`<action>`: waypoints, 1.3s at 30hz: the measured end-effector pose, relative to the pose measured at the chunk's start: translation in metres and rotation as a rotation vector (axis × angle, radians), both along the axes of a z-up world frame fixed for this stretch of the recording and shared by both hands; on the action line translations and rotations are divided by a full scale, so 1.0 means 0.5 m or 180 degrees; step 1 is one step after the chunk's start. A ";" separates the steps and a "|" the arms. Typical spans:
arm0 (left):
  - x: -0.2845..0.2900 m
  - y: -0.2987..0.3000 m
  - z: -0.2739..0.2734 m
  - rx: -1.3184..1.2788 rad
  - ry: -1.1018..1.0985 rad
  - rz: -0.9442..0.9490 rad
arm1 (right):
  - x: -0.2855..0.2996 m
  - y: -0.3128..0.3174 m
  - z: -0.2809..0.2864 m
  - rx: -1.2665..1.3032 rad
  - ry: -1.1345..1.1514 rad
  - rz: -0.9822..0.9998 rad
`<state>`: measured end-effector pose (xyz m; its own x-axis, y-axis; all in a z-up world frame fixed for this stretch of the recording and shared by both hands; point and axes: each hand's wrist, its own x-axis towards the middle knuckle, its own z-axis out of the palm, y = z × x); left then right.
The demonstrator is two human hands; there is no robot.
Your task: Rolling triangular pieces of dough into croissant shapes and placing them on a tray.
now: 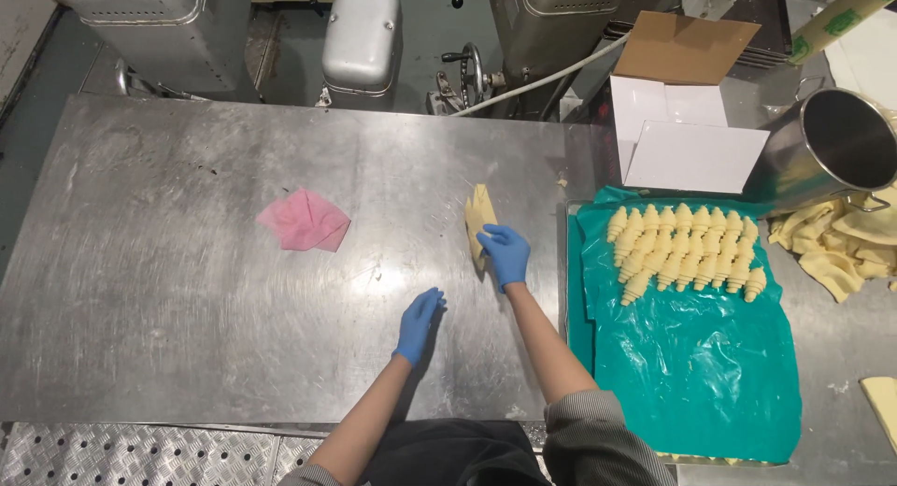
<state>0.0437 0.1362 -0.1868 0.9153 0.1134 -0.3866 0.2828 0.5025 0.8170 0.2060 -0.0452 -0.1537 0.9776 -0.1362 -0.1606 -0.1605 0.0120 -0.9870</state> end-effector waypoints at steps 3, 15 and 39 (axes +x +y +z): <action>0.071 -0.017 0.004 0.0240 0.0103 -0.0212 | -0.076 0.045 -0.025 -0.0325 -0.0071 0.0257; 0.091 -0.053 -0.113 0.0062 0.0258 -0.0191 | -0.145 -0.019 -0.168 0.1193 0.0988 -0.0558; 0.042 0.036 -0.183 0.0802 0.0997 -0.1673 | -0.038 -0.270 0.272 -0.0281 -0.0879 -0.1044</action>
